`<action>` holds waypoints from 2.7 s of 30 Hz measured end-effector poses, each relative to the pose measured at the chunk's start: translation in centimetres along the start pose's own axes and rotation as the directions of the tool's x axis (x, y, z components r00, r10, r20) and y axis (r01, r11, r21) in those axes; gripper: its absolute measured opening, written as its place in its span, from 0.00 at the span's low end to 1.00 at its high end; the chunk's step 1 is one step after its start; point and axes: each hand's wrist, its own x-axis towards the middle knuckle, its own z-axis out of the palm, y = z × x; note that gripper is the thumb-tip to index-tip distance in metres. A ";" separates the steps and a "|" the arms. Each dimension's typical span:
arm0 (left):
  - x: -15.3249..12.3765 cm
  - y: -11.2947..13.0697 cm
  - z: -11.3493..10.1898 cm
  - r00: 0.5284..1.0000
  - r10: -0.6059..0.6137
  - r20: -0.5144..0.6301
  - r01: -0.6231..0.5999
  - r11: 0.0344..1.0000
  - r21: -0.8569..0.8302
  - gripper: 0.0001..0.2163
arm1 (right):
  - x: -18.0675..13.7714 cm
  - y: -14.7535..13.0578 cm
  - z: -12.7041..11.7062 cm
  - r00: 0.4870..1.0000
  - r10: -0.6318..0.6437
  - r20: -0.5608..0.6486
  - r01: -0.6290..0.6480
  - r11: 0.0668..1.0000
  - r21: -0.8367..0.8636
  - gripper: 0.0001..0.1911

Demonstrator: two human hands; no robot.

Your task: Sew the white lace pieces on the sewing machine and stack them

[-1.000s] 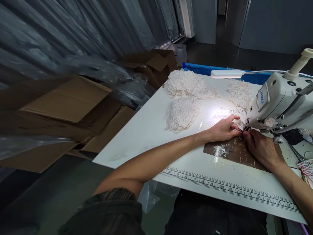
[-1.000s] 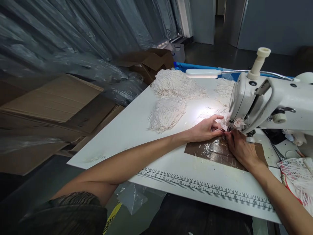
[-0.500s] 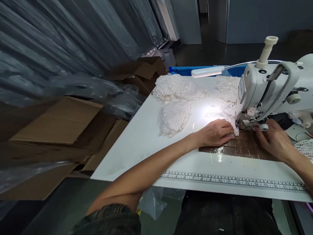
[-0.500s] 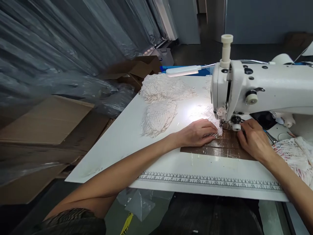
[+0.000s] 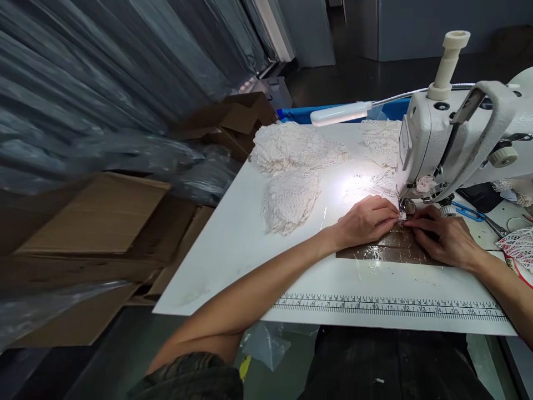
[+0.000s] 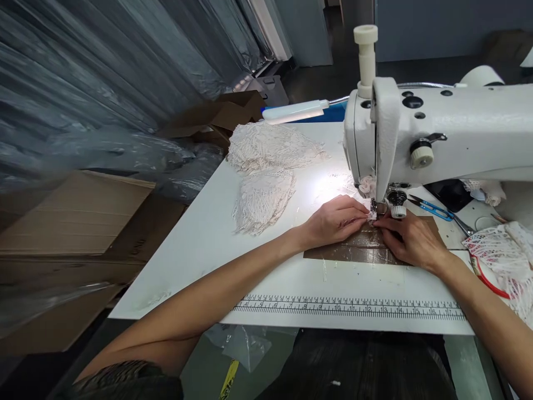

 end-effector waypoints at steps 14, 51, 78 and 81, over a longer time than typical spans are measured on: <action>-0.7 -0.1 0.5 0.985 0.053 0.164 -0.101 0.950 0.295 0.09 | -0.4 0.3 0.4 0.999 -0.035 0.015 0.036 0.996 -0.082 0.16; -0.6 0.3 -0.2 0.971 0.082 0.224 -0.138 0.959 0.249 0.08 | -0.6 -0.4 0.8 0.997 -0.009 0.071 0.024 0.975 -0.220 0.19; -0.4 0.1 -0.9 0.951 -0.034 0.306 -0.058 0.955 0.289 0.12 | 0.9 -2.2 1.0 0.991 0.078 0.106 -0.024 0.900 -0.434 0.19; -0.4 0.1 -1.0 0.945 -0.057 0.322 -0.044 0.954 0.296 0.14 | 0.6 -1.9 0.7 0.994 0.062 0.086 -0.025 0.924 -0.382 0.19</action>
